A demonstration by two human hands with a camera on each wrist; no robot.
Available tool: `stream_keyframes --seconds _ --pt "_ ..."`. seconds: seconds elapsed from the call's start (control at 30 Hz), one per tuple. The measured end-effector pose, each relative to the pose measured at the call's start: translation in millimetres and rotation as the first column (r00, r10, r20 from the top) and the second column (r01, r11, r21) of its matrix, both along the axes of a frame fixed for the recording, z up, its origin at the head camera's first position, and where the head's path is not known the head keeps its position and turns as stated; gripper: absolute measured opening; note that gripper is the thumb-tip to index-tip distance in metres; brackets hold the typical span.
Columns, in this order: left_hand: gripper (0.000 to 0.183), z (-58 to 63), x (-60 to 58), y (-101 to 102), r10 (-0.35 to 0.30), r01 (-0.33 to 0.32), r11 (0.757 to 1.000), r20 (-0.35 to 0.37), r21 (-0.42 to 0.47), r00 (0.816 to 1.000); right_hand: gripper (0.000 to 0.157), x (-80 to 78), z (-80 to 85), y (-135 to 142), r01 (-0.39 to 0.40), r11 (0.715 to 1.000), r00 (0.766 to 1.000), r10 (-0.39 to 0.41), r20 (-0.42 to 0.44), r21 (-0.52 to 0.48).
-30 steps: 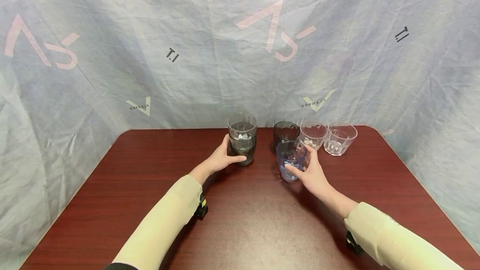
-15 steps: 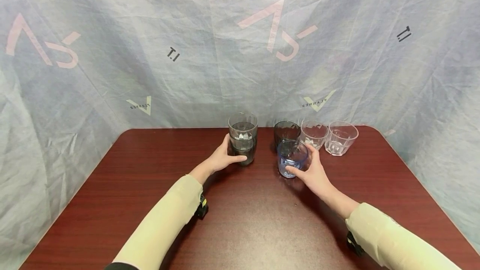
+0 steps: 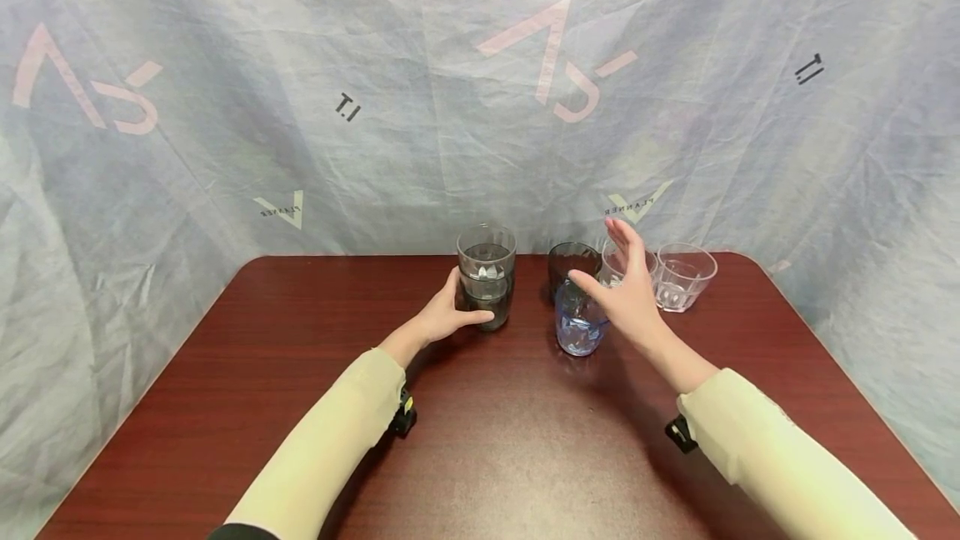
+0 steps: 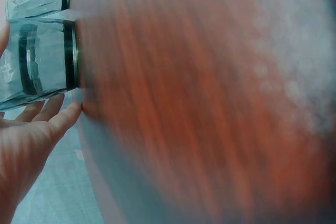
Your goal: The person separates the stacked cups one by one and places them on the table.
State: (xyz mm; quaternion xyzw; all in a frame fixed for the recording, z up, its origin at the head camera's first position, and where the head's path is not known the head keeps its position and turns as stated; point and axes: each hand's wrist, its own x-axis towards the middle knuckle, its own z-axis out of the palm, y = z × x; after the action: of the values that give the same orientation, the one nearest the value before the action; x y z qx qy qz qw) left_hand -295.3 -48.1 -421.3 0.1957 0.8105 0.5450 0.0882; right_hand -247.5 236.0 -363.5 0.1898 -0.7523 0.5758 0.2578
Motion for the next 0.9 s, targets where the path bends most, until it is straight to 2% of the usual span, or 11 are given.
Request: stream_keyframes --seconds 0.13,0.23,0.3,0.6,0.9 --pt "0.097 -1.1 -1.5 -1.1 0.015 -0.015 1.0 -0.008 -0.014 1.0 0.082 -3.2 14.5 -17.7 -0.053 0.998 0.998 0.053 0.016 0.026" --pt "0.1 -17.9 -13.8 -1.3 0.03 -0.03 0.999 -0.014 -0.014 0.999 0.078 -0.3 25.3 -35.7 -0.096 0.994 0.995 0.095 0.028 0.046" --pt "0.1 -18.6 -13.7 -1.6 0.029 -0.029 1.0 -0.012 -0.006 1.0 0.077 2.5 31.6 -47.1 -0.124 0.991 0.992 0.122 0.044 0.055" --pt "0.099 -17.1 -11.4 -0.7 0.021 -0.022 1.0 -0.01 -0.008 1.0 0.076 -9.6 25.8 -75.5 -0.17 0.971 0.979 0.147 0.145 0.168" --pt "0.102 -17.3 -12.1 0.0 0.022 -0.023 1.0 -0.009 -0.022 1.0 0.082 -17.8 19.0 -93.3 -0.229 0.95 0.951 0.172 0.258 0.214"
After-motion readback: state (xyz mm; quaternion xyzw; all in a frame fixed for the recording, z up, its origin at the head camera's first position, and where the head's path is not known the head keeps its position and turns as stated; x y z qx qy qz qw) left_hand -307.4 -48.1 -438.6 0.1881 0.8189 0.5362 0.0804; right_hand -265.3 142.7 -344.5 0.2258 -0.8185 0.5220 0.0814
